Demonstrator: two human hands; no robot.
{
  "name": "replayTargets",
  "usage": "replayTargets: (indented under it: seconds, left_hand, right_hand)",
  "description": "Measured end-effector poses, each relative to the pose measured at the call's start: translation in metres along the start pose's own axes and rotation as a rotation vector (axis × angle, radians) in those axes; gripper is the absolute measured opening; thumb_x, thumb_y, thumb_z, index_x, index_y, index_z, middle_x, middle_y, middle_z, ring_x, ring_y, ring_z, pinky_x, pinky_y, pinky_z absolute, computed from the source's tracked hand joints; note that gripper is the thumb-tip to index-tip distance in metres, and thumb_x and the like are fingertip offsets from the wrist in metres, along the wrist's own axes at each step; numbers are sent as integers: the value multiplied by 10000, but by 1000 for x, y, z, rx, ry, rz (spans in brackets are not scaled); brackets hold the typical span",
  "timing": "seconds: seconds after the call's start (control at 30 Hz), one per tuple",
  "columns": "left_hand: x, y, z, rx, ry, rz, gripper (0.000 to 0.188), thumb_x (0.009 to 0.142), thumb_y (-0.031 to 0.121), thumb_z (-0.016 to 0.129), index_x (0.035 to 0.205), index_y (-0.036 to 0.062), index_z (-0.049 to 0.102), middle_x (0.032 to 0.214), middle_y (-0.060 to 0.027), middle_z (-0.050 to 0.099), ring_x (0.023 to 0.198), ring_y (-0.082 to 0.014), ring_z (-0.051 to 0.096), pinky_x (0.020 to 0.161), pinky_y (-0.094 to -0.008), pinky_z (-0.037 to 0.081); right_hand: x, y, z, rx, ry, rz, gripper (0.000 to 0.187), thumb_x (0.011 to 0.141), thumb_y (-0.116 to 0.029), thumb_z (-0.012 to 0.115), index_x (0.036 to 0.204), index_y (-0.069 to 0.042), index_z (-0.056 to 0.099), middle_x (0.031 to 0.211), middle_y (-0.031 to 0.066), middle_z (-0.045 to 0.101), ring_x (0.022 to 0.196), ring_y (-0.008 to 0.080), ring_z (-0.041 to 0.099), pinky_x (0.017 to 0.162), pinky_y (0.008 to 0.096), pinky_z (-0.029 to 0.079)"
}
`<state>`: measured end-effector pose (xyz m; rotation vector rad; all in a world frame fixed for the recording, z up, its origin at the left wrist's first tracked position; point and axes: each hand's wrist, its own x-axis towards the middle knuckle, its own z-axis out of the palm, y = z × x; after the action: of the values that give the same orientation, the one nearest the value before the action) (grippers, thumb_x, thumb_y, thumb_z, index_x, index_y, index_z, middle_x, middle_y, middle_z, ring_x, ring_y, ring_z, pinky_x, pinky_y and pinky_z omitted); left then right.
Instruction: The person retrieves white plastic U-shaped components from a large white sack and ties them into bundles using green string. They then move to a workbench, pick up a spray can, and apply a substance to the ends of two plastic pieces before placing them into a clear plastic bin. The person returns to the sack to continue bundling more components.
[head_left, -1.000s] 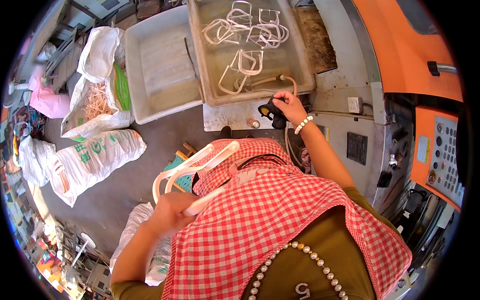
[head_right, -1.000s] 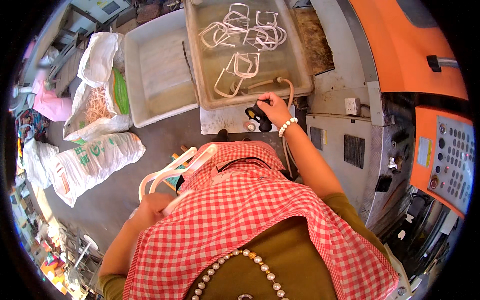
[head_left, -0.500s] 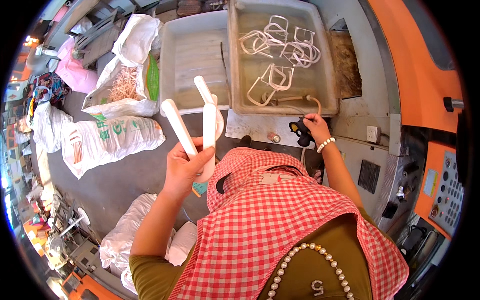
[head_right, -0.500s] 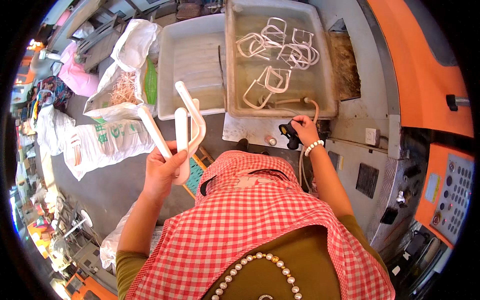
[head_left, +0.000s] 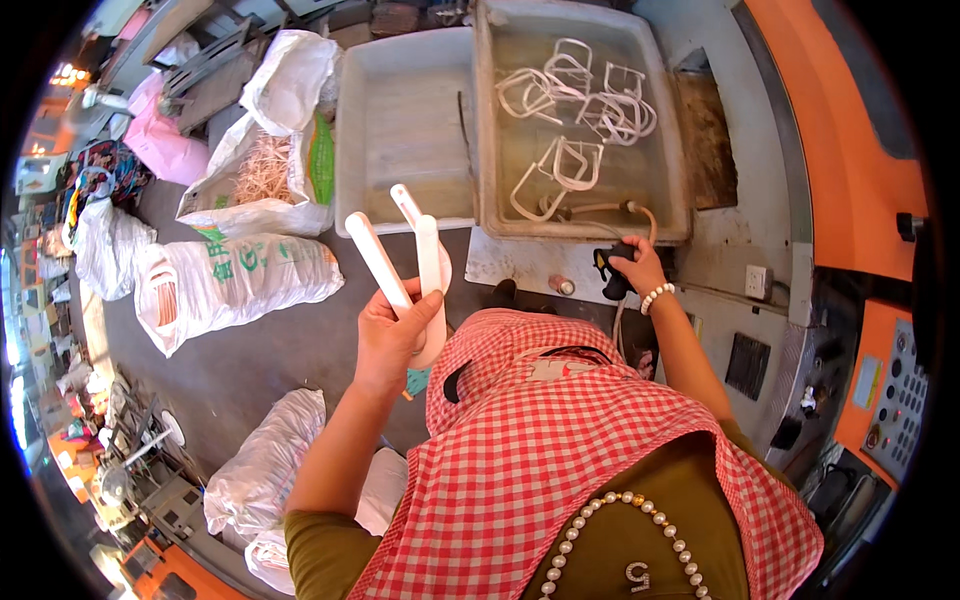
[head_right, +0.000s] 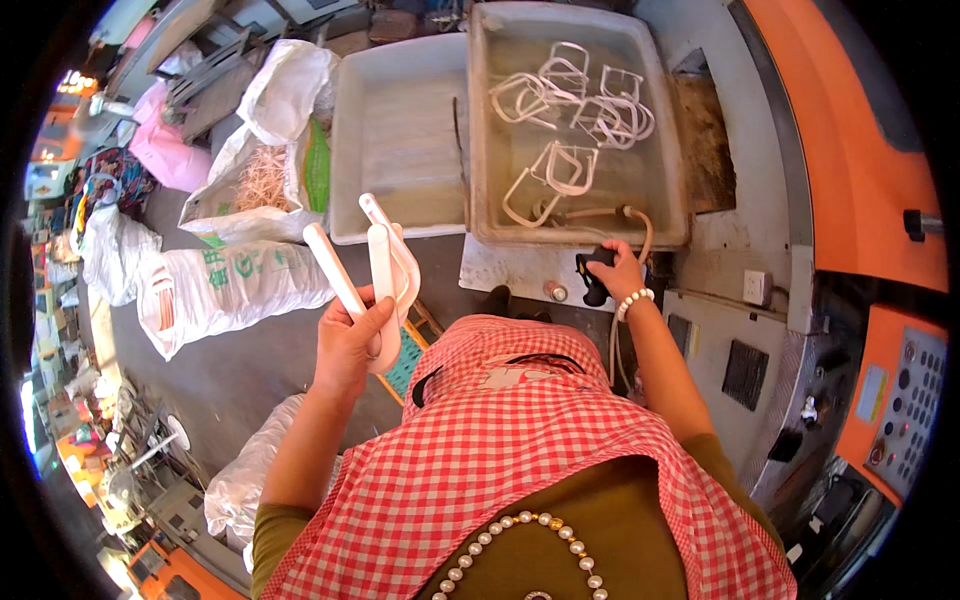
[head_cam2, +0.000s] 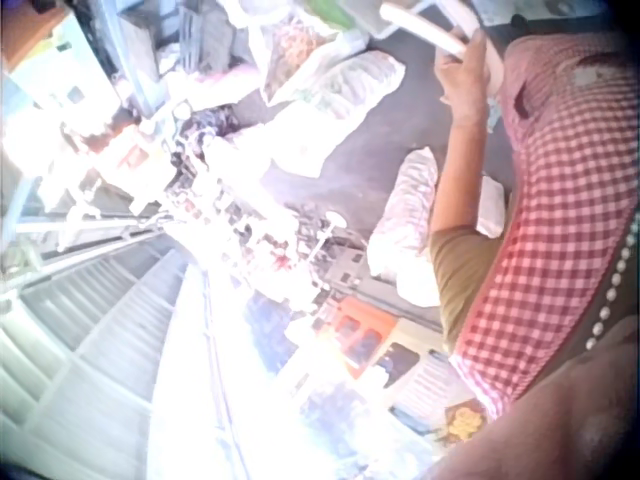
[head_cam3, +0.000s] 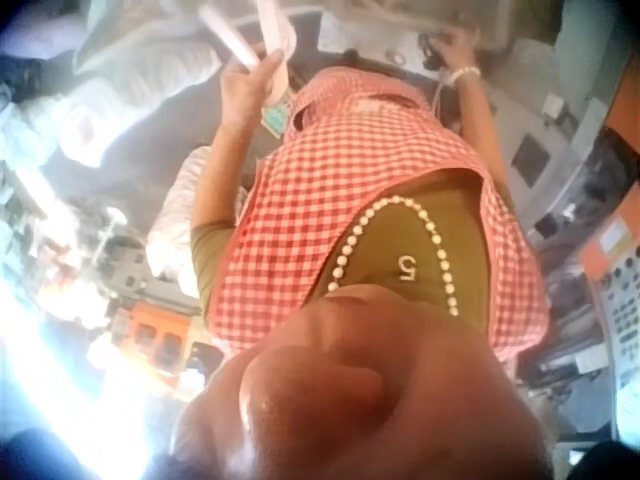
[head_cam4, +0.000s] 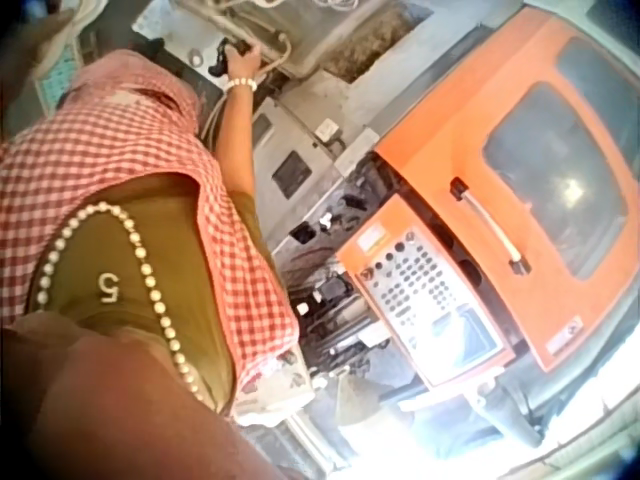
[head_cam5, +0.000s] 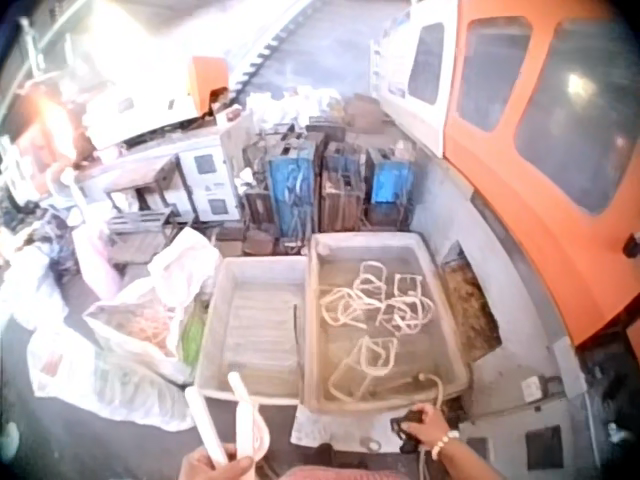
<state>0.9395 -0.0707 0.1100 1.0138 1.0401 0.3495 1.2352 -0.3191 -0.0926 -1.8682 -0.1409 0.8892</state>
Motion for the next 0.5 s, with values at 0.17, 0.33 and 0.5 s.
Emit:
replayTargets:
  seconds: [0.17,0.33,0.5]
  left_hand:
    - [25,-35,9,-49,79,-100,288,835,85,662,1084,-35,582,910,-58,629,746,-93,591,640,-221,479]
    - [65,-97,34,-36,101,-253,188,836,93,661,980,1,583,829,-21,602,673,-70,562,579,-202,447]
    - [104,-179,53,-2,117,-388,195,823,88,678,984,14,598,712,14,583,497,-22,423,446,-171,300]
  right_hand:
    - [23,8,5,-248,120,24,516,773,-115,623,1245,-14,442,1057,186,610,928,257,612,787,336,488]
    - [92,99,8,-228,196,-9,410,770,-128,576,1155,6,537,1044,192,625,983,278,609,872,338,454]
    - [152,137,38,11,179,-4,389,817,-66,537,1196,13,496,1087,151,618,999,207,594,870,297,449]
